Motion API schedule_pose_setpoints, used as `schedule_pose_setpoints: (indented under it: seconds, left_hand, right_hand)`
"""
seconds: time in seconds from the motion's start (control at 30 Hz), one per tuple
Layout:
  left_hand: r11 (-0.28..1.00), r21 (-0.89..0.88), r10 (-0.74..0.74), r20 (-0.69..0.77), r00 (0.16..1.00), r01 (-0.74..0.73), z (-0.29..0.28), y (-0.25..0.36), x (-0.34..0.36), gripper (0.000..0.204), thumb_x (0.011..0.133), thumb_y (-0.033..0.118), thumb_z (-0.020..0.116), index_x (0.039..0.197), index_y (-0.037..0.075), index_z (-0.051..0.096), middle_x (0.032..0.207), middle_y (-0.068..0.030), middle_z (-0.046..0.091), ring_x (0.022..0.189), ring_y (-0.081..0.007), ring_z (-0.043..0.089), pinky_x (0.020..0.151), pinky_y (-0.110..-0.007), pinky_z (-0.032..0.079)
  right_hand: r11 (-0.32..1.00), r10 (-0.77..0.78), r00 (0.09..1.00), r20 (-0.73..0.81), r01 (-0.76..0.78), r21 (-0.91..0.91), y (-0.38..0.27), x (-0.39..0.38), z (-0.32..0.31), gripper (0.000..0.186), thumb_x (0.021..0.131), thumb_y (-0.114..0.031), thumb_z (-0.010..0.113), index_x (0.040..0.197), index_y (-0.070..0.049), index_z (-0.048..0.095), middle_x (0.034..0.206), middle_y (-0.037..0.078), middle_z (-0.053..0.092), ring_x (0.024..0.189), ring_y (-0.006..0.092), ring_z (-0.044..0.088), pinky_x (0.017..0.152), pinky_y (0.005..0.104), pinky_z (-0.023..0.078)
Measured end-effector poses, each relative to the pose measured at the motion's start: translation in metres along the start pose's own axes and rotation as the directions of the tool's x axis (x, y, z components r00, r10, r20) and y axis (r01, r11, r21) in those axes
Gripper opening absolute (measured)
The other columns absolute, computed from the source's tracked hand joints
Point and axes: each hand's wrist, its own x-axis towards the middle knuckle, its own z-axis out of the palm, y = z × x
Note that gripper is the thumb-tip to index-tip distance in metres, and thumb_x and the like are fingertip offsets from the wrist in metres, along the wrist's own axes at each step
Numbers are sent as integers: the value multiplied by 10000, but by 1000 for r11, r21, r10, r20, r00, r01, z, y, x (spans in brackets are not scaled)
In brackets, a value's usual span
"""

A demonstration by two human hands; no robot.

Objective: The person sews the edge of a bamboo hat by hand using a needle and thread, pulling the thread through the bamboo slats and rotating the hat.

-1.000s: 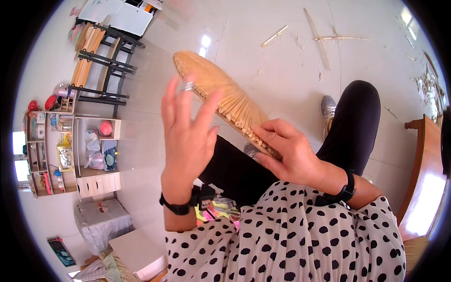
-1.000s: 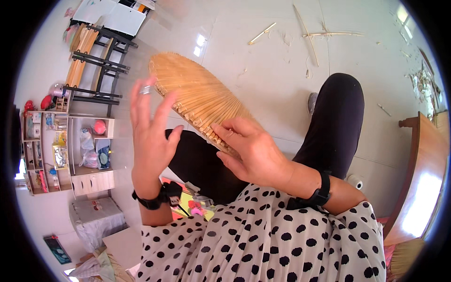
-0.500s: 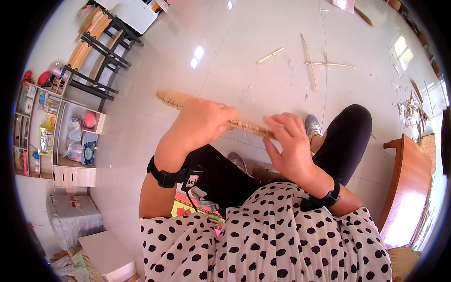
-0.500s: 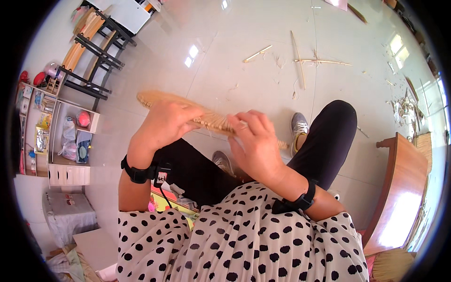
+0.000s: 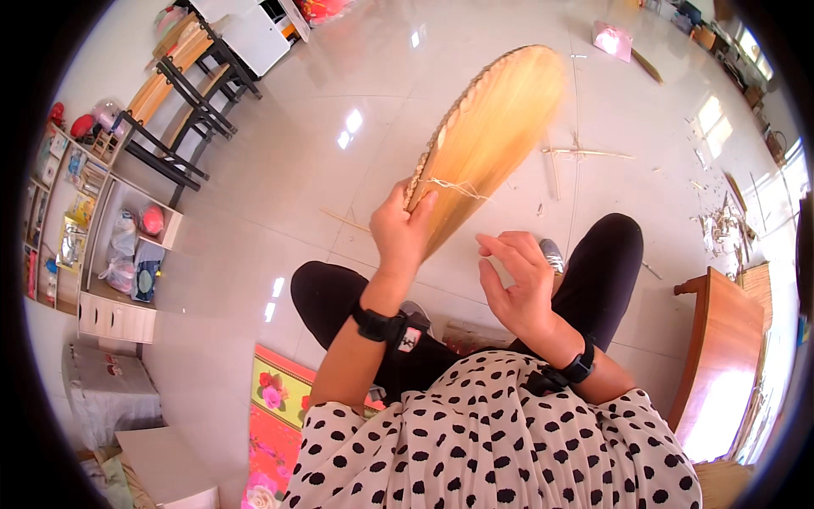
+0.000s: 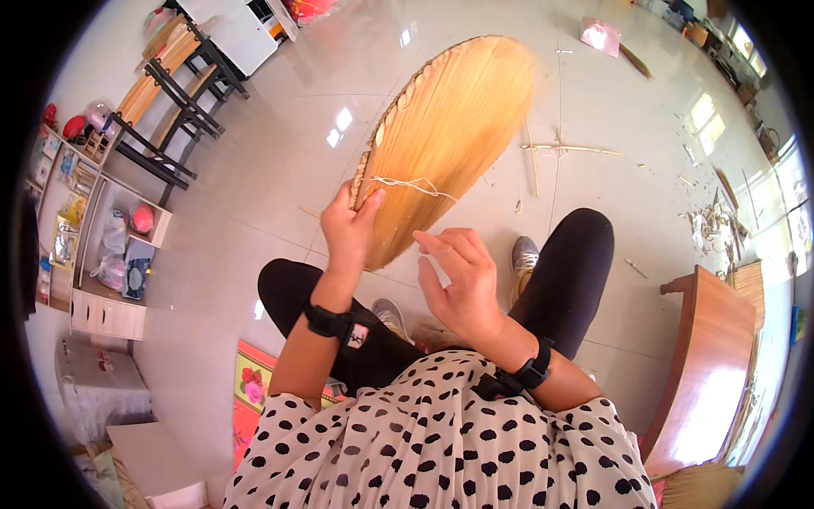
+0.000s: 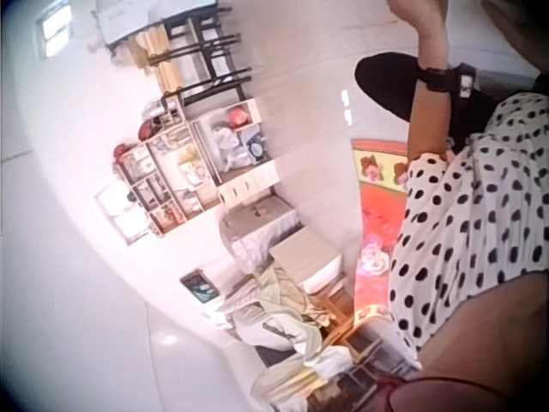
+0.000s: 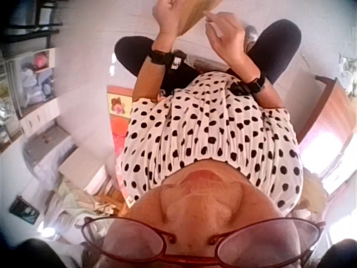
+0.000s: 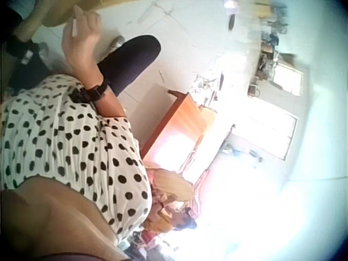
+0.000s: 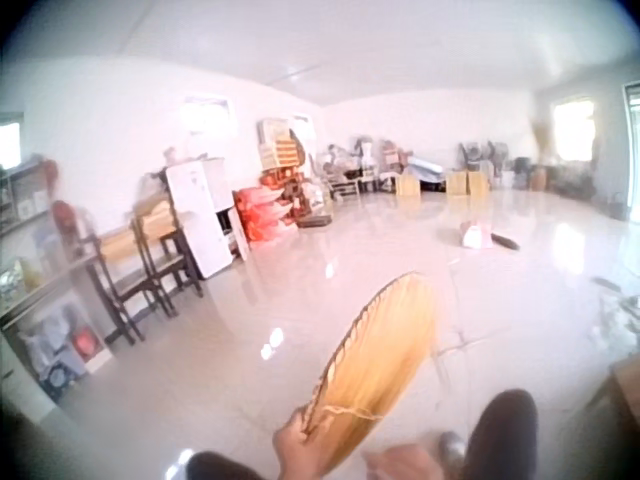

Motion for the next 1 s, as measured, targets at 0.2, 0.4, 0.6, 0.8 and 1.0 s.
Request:
schedule_pose_setpoints:
  seconds: [0.2,0.4,0.6,0.8,1.0]
  left_hand:
    - [993,30,-112,-37,993,113,45,0,-35,305,876,180,678,1147,44,643,927,-137,696,826,-286,676,733,-353,513]
    - [996,-83,40,241,970,-21,54,11,-73,487,822,85,684,1279,7,535,1050,-157,618,921,-370,615,756,-410,506]
    - [984,-84,179,408,895,-158,57,20,-100,544,805,119,719,1304,14,529,1215,-181,570,1075,-384,579,874,-429,495]
    - [964,-227,227,438,870,-137,62,26,-112,524,835,122,708,1308,2,517,1281,-200,528,1121,-391,559,912,-414,488]
    - [928,-299,20,636,772,222,58,16,-101,298,929,72,604,1210,-22,580,1076,-132,649,959,-216,647,816,-307,510]
  right_hand:
    - [990,89,994,59,-82,-115,27,-6,-4,338,752,23,673,1090,21,662,865,108,669,818,294,618,699,369,522]
    - [909,415,910,9,-413,-60,37,0,-9,366,854,-85,670,1180,63,597,855,129,681,737,209,661,593,303,543]
    - [849,464,873,-149,-487,-205,43,-11,-15,388,846,-125,690,1135,101,564,796,139,671,632,205,668,566,298,546]
    - [821,403,907,-125,-418,-389,48,-20,-31,224,858,-72,632,1006,65,533,749,144,621,616,266,646,540,331,526]
    - [783,438,895,-83,-424,-455,52,-29,-42,253,856,-43,606,1059,72,505,826,183,611,681,304,654,584,360,529]
